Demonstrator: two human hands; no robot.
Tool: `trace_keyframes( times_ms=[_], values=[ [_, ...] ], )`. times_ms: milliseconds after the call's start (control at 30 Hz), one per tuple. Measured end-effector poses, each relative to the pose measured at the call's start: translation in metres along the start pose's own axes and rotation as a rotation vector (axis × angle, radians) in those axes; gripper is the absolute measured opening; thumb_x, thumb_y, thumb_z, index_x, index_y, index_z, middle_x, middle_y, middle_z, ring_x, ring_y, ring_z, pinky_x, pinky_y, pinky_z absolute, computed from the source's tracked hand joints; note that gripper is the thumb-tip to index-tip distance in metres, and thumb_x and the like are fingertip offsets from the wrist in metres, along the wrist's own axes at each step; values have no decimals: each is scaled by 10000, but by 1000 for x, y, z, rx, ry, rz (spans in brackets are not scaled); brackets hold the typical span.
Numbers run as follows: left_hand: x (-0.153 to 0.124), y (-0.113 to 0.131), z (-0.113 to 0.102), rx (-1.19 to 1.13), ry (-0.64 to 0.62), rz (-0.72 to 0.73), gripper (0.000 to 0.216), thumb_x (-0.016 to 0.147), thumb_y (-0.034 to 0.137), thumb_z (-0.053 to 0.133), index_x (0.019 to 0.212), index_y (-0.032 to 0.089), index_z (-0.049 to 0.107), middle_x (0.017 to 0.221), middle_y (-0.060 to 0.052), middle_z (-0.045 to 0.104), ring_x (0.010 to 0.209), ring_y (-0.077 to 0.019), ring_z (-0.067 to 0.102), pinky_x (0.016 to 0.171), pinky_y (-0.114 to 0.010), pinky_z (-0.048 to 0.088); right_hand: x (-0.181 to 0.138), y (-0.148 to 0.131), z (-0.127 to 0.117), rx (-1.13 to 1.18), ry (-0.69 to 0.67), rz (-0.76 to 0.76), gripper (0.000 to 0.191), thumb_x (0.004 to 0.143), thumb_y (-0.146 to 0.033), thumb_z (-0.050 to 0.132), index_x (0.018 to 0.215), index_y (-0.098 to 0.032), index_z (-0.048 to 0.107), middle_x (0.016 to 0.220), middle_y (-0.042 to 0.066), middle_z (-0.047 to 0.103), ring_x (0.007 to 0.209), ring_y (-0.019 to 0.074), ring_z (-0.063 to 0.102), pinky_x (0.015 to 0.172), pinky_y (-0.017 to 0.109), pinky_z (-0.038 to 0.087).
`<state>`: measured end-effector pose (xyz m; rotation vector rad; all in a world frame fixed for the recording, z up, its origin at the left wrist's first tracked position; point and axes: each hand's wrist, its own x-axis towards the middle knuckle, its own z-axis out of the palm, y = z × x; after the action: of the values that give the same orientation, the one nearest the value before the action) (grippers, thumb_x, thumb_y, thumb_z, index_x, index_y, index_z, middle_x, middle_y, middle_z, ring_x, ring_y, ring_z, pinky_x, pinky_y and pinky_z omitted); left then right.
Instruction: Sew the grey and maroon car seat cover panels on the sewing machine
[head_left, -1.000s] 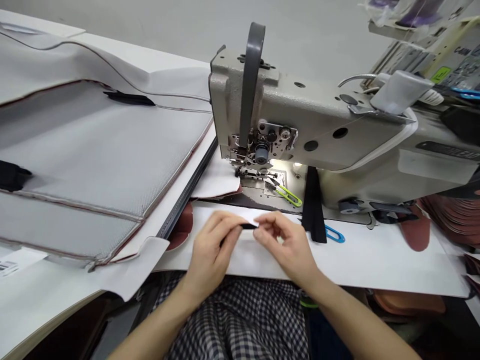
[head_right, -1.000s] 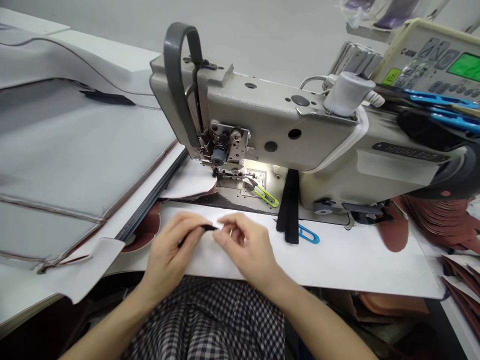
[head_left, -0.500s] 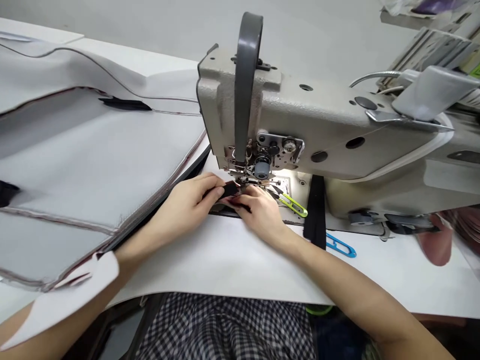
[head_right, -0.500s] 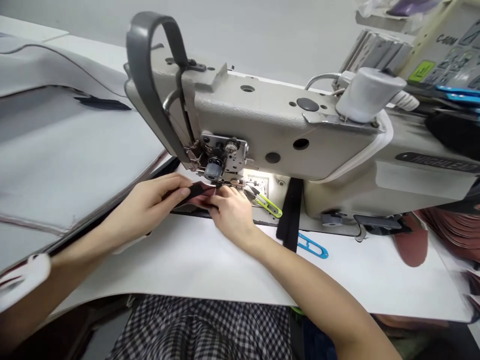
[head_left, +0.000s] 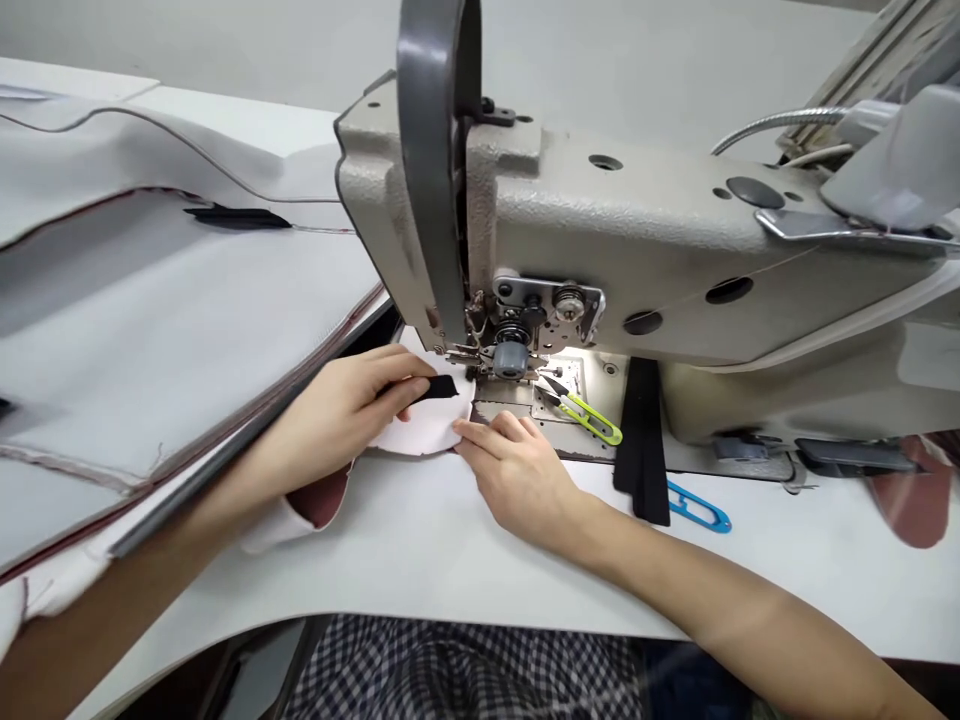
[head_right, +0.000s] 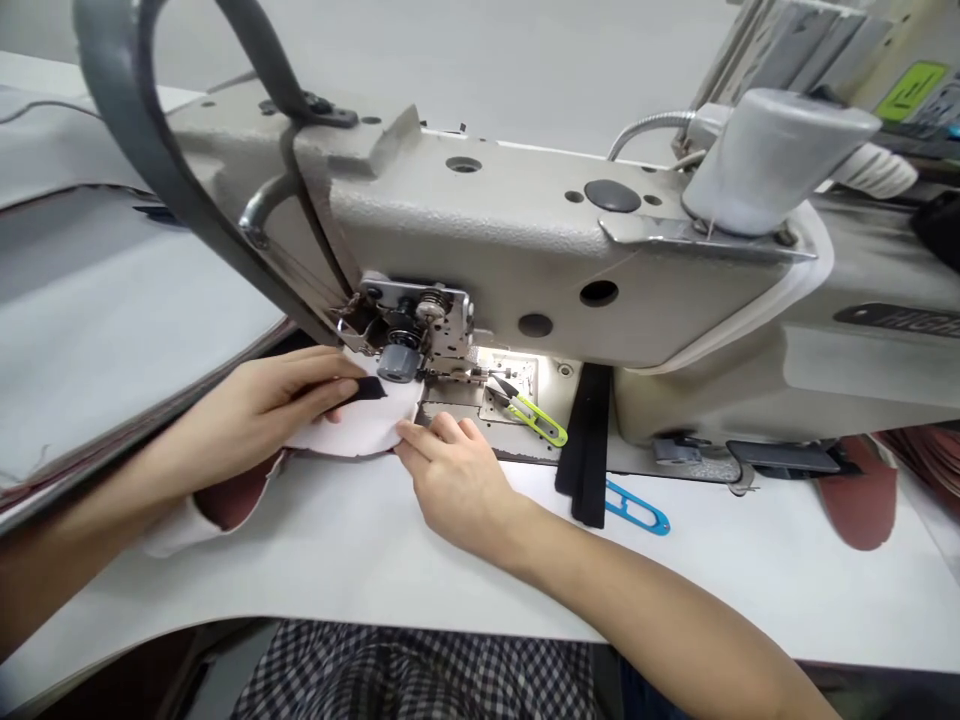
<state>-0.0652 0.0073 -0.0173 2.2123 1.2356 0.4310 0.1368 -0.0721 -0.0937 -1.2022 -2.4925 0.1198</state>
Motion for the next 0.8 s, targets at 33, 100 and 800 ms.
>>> trace_keyframes(
  times_ms=[33, 100, 800],
  values=[
    [5, -2, 3, 43, 9, 14, 364, 908, 414, 404, 895, 209, 705, 889, -52, 668, 794, -194, 627, 732, -285, 464, 0, 0, -1, 8, -5, 1, 317, 919, -57, 471, 1168, -134, 651, 1386, 45, 579, 981, 237, 478, 841, 387, 448],
    [13, -6, 12, 128, -27, 48, 365, 884, 382, 401, 849, 207, 719, 888, -62, 661, 808, -208, 626, 741, -305, 460, 0, -1, -2, 9, -18, -7, 330, 912, -55, 481, 1194, -127, 636, 1394, 61, 570, 1002, 241, 485, 821, 383, 448],
    [30, -45, 43, 274, 254, 434, 236, 900, 145, 500, 909, 149, 735, 928, -51, 706, 918, -187, 603, 874, -295, 500, 14, 10, -7, 269, 55, 42, 311, 865, -114, 496, 1110, -129, 687, 1217, 97, 654, 1298, 270, 482, 1114, 425, 435]
  ],
)
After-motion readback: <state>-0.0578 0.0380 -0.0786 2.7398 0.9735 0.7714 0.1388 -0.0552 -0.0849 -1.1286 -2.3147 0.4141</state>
